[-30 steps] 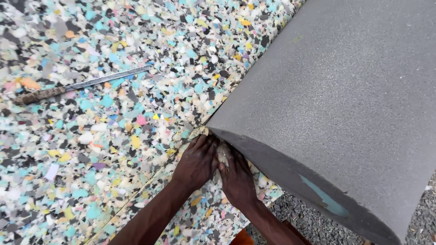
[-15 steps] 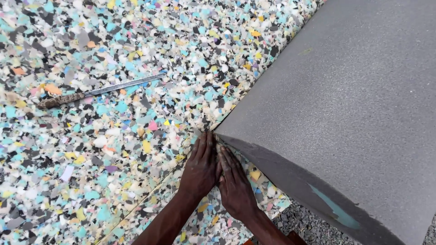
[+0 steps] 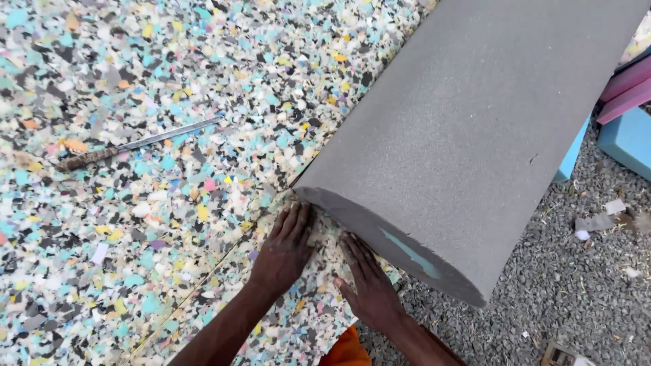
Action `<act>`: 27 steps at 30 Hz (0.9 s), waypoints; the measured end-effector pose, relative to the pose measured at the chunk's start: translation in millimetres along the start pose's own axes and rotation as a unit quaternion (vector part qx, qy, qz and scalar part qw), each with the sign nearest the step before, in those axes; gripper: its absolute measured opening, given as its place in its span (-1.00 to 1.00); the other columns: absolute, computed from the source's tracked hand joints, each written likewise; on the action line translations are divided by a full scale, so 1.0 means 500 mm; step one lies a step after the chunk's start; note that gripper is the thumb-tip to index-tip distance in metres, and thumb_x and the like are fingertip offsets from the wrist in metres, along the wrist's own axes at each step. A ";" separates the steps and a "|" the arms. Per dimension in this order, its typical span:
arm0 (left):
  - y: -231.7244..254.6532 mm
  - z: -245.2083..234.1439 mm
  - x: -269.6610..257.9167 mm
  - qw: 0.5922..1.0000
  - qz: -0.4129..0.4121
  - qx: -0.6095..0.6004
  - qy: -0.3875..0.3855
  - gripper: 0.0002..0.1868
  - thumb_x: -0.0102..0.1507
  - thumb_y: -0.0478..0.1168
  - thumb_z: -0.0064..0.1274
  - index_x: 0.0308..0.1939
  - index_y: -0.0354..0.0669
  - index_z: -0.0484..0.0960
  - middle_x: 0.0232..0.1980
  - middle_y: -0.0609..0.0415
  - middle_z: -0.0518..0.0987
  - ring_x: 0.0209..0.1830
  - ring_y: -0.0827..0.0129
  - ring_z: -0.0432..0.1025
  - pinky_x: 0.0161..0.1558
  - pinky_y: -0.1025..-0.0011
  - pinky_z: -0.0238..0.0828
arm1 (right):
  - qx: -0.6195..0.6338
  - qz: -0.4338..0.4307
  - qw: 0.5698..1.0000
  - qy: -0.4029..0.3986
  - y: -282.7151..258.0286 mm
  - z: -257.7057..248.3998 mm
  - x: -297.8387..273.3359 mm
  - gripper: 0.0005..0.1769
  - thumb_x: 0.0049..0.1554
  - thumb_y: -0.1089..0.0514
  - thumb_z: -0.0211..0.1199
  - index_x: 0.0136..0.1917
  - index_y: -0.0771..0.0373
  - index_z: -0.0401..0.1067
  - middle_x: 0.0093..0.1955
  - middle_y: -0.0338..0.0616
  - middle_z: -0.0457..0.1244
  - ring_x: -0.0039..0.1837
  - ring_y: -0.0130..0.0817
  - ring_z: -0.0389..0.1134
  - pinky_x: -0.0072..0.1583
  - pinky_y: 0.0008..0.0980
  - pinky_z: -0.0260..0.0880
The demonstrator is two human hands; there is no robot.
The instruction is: Cutting a thick sheet of bonded foam with a manual saw and peeling back the cut section.
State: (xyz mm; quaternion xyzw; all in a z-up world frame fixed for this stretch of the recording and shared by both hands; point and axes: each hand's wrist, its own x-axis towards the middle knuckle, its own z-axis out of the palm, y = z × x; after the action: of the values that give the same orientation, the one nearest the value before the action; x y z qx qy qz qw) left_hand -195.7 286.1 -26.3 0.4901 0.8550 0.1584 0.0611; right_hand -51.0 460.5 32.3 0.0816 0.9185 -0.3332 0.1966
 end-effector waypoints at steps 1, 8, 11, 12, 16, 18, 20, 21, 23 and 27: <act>-0.010 0.002 0.005 1.000 -0.003 -0.006 -0.030 -0.23 0.48 0.14 -0.37 0.60 -0.35 0.04 0.65 -0.28 0.08 0.68 -0.08 -0.07 0.64 0.08 -0.22 | 0.013 -0.004 1.000 -0.002 0.018 0.014 -0.003 -0.17 0.35 -0.09 -0.03 0.69 0.22 -0.30 0.76 -0.06 -0.34 0.74 -0.15 -0.34 0.62 -0.14 -0.28; -0.049 0.007 0.041 0.970 -0.097 -0.146 -0.169 0.06 0.35 0.53 -0.47 0.64 -0.23 -0.02 0.69 -0.20 0.00 0.69 -0.06 -0.14 0.57 0.03 -0.22 | 0.053 -0.005 0.997 0.059 0.042 0.049 0.023 -0.03 0.29 -0.39 -0.13 0.69 0.20 -0.31 0.74 0.09 -0.24 0.70 0.11 -0.16 0.58 0.07 -0.09; -0.053 -0.001 0.085 0.972 -0.117 -0.181 -0.090 -0.12 0.30 0.36 0.01 0.44 -0.27 0.42 0.44 -0.22 0.44 0.52 -0.07 0.17 0.35 -0.06 0.29 | 0.056 0.000 0.997 0.048 0.028 0.032 0.032 -0.02 0.30 -0.41 -0.21 0.69 0.25 -0.33 0.73 0.12 -0.25 0.70 0.08 -0.19 0.58 0.04 -0.10; -0.031 -0.008 0.080 0.973 -0.124 -0.175 -0.084 -0.12 0.30 0.36 0.01 0.44 -0.27 0.42 0.44 -0.22 0.44 0.52 -0.07 0.17 0.35 -0.06 0.29 | 0.055 -0.011 0.997 0.047 0.001 0.028 0.013 -0.02 0.30 -0.41 -0.21 0.69 0.25 -0.33 0.73 0.12 -0.25 0.70 0.08 -0.19 0.58 0.04 -0.10; 0.007 -0.056 0.023 0.976 -0.144 -0.160 -0.032 -0.33 0.38 0.07 -0.03 0.44 -0.30 0.40 0.52 -0.16 0.37 0.58 -0.06 0.11 0.31 -0.05 0.32 | 0.062 0.066 0.995 0.037 -0.107 -0.008 0.012 -0.22 0.32 -0.18 -0.09 0.66 0.15 -0.17 0.71 0.00 -0.15 0.66 0.00 -0.09 0.47 -0.01 0.11; 0.041 -0.099 -0.065 0.977 -0.140 -0.162 0.003 -0.43 0.47 -0.05 -0.17 0.48 -0.32 0.35 0.61 -0.14 0.25 0.67 0.01 -0.01 0.44 0.02 0.18 | 0.089 0.044 0.995 0.026 -0.157 -0.016 0.016 -0.29 0.33 -0.16 -0.15 0.65 0.11 -0.08 0.71 -0.12 -0.13 0.67 -0.11 -0.09 0.47 -0.06 0.11; 0.082 -0.155 -0.163 0.975 -0.182 -0.048 0.114 -0.53 0.49 -0.23 -0.16 0.47 -0.33 0.38 0.57 -0.10 0.34 0.64 0.05 0.13 0.56 0.08 0.12 | 0.069 -0.112 0.986 0.105 -0.197 0.006 0.025 -0.42 0.34 0.10 0.00 0.58 0.26 0.09 0.66 -0.02 0.00 0.68 -0.08 -0.05 0.56 -0.12 0.05; 0.093 -0.154 -0.203 0.973 -0.196 -0.051 0.113 -0.53 0.49 -0.23 -0.16 0.47 -0.33 0.38 0.57 -0.10 0.34 0.64 0.05 0.13 0.56 0.08 0.12 | 0.067 -0.115 0.987 0.091 -0.206 0.020 0.040 -0.42 0.34 0.10 0.00 0.58 0.26 0.09 0.66 -0.02 0.00 0.68 -0.08 -0.05 0.56 -0.12 0.05; 0.096 -0.157 -0.272 0.940 -0.327 0.029 0.096 -0.32 0.41 -0.09 0.04 0.56 -0.26 0.25 0.66 -0.04 0.18 0.69 0.08 0.02 0.60 0.11 0.07 | 0.053 -0.194 0.976 0.087 -0.234 0.046 0.091 -0.40 0.39 0.05 0.03 0.64 0.10 0.05 0.68 -0.12 -0.02 0.71 -0.12 -0.10 0.55 -0.09 0.14; 0.100 -0.070 -0.307 0.933 -0.344 -0.005 0.102 -0.25 0.39 0.00 0.07 0.56 -0.30 0.21 0.63 -0.10 0.23 0.66 0.07 0.08 0.62 0.13 0.01 | 0.026 -0.260 0.960 0.105 -0.221 0.120 0.149 -0.47 0.37 0.13 0.06 0.57 0.21 0.16 0.62 -0.04 0.06 0.68 -0.11 0.00 0.56 -0.12 0.15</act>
State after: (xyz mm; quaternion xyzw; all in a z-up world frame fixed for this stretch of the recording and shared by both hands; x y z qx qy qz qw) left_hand -85.4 170.6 15.6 0.1469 0.9721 0.1810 0.0267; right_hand -131.5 338.8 23.3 -0.1201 0.9144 -0.3865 0.0037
